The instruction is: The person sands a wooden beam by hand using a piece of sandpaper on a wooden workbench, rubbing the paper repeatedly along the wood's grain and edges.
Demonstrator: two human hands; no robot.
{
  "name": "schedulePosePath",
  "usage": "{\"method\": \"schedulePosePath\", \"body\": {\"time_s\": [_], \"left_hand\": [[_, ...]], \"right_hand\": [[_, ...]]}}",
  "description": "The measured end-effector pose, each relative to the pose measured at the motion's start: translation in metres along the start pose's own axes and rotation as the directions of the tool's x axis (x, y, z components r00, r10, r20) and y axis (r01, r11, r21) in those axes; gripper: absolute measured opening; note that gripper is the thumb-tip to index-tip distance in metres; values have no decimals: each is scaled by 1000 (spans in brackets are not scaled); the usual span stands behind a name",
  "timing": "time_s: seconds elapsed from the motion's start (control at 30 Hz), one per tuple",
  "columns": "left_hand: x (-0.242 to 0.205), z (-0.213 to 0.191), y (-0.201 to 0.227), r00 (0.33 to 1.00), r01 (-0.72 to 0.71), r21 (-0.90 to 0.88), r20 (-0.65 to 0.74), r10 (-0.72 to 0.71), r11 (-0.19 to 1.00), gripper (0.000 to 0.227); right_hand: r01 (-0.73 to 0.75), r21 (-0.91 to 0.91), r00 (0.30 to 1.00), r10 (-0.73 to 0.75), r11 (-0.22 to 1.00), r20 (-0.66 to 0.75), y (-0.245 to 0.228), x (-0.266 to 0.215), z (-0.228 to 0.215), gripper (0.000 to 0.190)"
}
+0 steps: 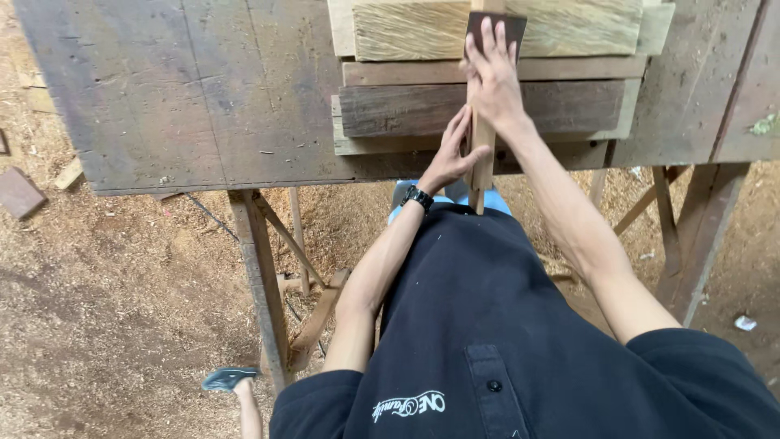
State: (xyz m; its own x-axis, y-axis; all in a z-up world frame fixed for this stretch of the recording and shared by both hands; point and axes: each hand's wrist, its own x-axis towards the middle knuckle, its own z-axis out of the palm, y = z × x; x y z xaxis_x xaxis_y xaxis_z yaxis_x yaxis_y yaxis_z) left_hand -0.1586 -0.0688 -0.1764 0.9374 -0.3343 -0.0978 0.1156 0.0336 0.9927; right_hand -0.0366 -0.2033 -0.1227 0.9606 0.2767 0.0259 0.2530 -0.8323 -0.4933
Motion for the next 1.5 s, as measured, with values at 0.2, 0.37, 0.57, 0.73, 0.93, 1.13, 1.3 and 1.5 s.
{"method": "schedulePosePath", "body": {"time_s": [0.2, 0.37, 0.57, 0.73, 0.93, 1.13, 1.3, 1.5], "left_hand": [[-4, -4, 8, 997, 61, 145, 27, -66, 988, 93], [-1, -4, -17, 999, -30, -8, 39, 31, 1000, 86], [-2, 0, -23, 997, -80, -63, 5, 81, 995, 82], [-1, -3, 10, 997, 70, 101, 21, -72, 992, 90], [-3, 1, 7, 999, 37, 207, -6, -37, 978, 90], [0, 6, -41, 1000, -26, 79, -9, 26, 997, 79], [3, -1, -40, 989, -134, 188, -43, 145, 973, 86], [0, 0, -5, 1000, 4, 211, -18, -1, 978, 89]], "right_hand": [[-151, 109, 988, 148, 982, 40, 13, 67, 3, 40], [-13, 55, 999, 15, 998, -45, -17, -32, 3, 44], [-118, 195, 993, 111, 974, 47, -25, -86, 6, 44], [-10, 18, 999, 11, 1000, -53, 7, 24, 10, 47], [-96, 59, 995, 97, 994, -17, 12, 64, 7, 47], [-65, 150, 998, 64, 987, 11, -31, -78, 5, 46], [-59, 126, 997, 52, 990, 58, -30, -76, 6, 48], [-15, 42, 1000, 15, 999, -8, 5, 56, 7, 52]]}}
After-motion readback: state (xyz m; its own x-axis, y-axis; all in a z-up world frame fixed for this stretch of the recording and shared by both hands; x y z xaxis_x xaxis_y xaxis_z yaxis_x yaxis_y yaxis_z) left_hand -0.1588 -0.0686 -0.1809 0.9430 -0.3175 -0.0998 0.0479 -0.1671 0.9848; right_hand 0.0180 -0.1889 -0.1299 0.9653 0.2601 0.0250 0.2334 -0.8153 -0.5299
